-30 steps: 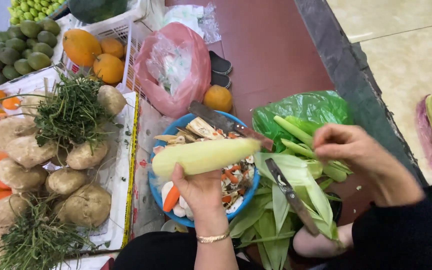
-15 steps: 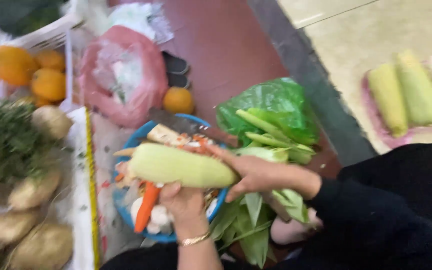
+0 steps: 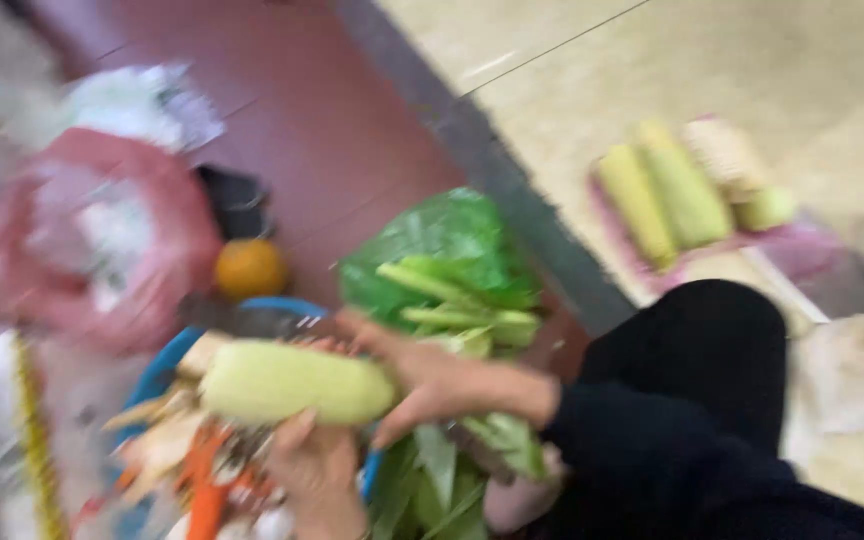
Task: Peeling the husks and removing the silk from ears of corn, then trimming the ends with a knife.
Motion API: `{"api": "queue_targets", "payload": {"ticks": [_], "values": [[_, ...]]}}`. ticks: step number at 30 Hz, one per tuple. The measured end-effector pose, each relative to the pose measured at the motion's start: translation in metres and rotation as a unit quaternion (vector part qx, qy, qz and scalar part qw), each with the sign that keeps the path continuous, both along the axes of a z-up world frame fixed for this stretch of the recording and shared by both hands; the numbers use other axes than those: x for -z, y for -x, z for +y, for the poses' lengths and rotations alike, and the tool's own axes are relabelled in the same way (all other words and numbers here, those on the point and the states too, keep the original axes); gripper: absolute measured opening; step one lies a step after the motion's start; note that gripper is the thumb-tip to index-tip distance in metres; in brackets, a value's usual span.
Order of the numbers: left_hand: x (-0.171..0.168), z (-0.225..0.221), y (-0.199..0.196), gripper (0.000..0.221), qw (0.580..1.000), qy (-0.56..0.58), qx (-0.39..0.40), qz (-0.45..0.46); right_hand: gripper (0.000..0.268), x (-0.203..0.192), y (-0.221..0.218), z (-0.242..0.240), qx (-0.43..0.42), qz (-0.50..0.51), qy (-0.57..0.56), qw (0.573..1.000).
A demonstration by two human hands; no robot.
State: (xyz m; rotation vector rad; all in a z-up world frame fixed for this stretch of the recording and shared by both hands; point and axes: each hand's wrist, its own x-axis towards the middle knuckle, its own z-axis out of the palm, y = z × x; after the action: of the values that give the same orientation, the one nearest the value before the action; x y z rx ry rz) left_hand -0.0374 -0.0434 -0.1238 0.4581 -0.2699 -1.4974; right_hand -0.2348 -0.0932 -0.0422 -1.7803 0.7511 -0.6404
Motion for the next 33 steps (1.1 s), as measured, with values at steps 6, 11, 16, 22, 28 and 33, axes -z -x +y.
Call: {"api": "queue_targets", "payload": {"ticks": [6,11,16,22,28,33], "values": [[0.021,-0.034,0.038,0.101,0.990,0.062,0.007,-0.130,0.087,0.006,0.040,0.002,0.178,-0.058,-0.116,0.975],[0.095,-0.055,0.023,0.109,0.986,0.051,0.070,-0.141,0.097,-0.020,0.171,-0.019,0.376,-0.095,-0.140,0.911],[0.121,-0.061,0.013,0.087,0.984,0.083,0.150,-0.054,0.102,-0.033,0.329,-0.020,0.603,0.004,-0.078,0.794],[0.160,-0.078,-0.019,0.071,0.946,0.143,0.280,0.075,0.074,0.009,0.492,-0.020,0.707,0.079,-0.092,0.697],[0.165,-0.068,-0.069,0.060,0.967,0.050,0.249,0.027,0.063,0.075,0.577,-0.042,0.715,0.107,-0.137,0.677],[0.183,-0.056,-0.118,0.070,0.945,0.100,0.304,0.071,0.058,0.127,0.621,-0.064,0.678,0.091,-0.150,0.714]]}}
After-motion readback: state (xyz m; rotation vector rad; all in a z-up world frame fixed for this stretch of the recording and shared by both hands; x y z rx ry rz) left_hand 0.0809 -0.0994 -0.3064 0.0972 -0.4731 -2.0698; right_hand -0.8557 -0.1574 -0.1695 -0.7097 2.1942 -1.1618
